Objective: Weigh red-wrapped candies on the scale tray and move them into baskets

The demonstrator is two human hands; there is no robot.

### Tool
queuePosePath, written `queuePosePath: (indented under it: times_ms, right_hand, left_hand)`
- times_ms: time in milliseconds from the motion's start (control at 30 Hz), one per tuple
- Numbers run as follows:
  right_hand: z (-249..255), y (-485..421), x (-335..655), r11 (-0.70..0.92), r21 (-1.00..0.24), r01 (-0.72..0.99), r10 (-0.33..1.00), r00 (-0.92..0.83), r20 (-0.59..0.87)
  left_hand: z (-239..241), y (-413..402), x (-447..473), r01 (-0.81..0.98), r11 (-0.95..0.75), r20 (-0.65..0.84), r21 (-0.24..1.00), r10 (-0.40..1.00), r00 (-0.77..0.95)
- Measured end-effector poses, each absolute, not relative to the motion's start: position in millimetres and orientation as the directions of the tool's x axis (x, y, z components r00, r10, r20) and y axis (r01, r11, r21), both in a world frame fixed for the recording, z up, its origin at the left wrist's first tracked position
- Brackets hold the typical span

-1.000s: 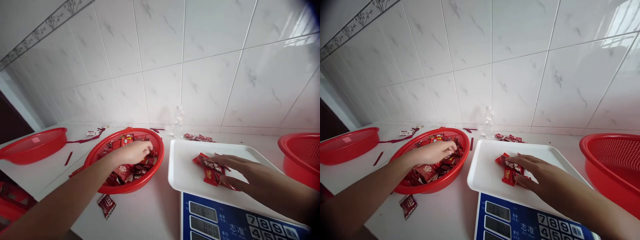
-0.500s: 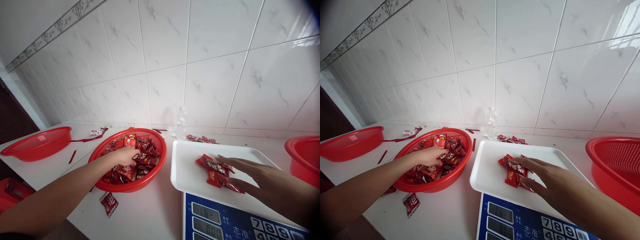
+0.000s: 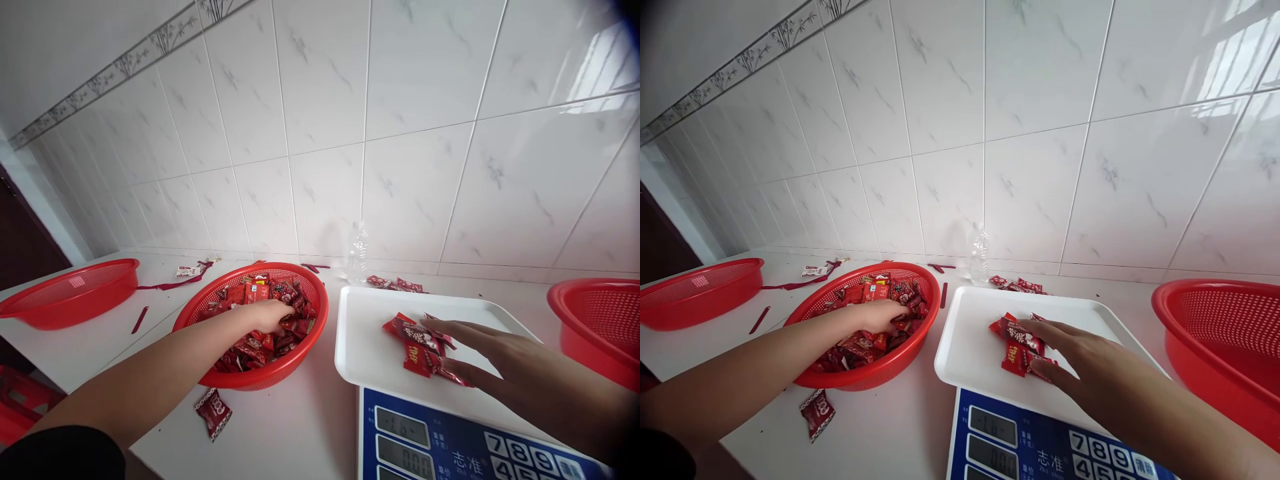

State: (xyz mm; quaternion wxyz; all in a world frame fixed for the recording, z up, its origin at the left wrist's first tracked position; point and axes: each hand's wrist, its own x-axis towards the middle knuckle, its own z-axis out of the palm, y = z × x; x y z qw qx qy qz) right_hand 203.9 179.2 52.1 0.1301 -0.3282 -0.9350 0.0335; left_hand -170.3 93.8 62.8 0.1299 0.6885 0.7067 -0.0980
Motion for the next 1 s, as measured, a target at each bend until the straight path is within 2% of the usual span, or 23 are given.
queuePosePath:
  times_ms: [167,300,433,667,833,933,1000]
  right_hand:
    - [55,180,211,0.783,-0.131,0.609,0.621,-0.748,0.234]
    - [58,178,211,0.773,-0.119,0.624,0.633,-0.74,0.228]
    - [58,174,206,0.776,-0.145,0.614,0.63,-0.741,0.234]
    - [64,159,201,0.747,-0.223,0.626,0.664,-0.695,0.276]
    - [64,163,205,0.774,-0.22,0.594,0.634,-0.72,0.284]
    - [60,169,208,0.792,-0.208,0.573,0.609,-0.726,0.32]
    - [60,171,208,0.785,-0.208,0.584,0.618,-0.71,0.338]
  left_hand:
    - [80,92,-183,0.99,-0.005,-0.314,0.141,0.948,0.05]
    - [90,85,-196,0.974,0.015,-0.21,0.227,0.977,0.034]
    - [85,84,-196,0.963,0.134,-0.082,0.234,0.99,-0.118]
    - [54,97,-167,0.988,0.076,-0.054,0.135,0.996,-0.069]
    - [52,108,-160,0.979,0.06,0.043,0.197,0.997,-0.07]
    - [72,108,-163,0.968,0.077,0.115,0.239,0.988,-0.107]
    - [89,105,-160,0.944,0.075,0.19,0.323,0.971,-0.142]
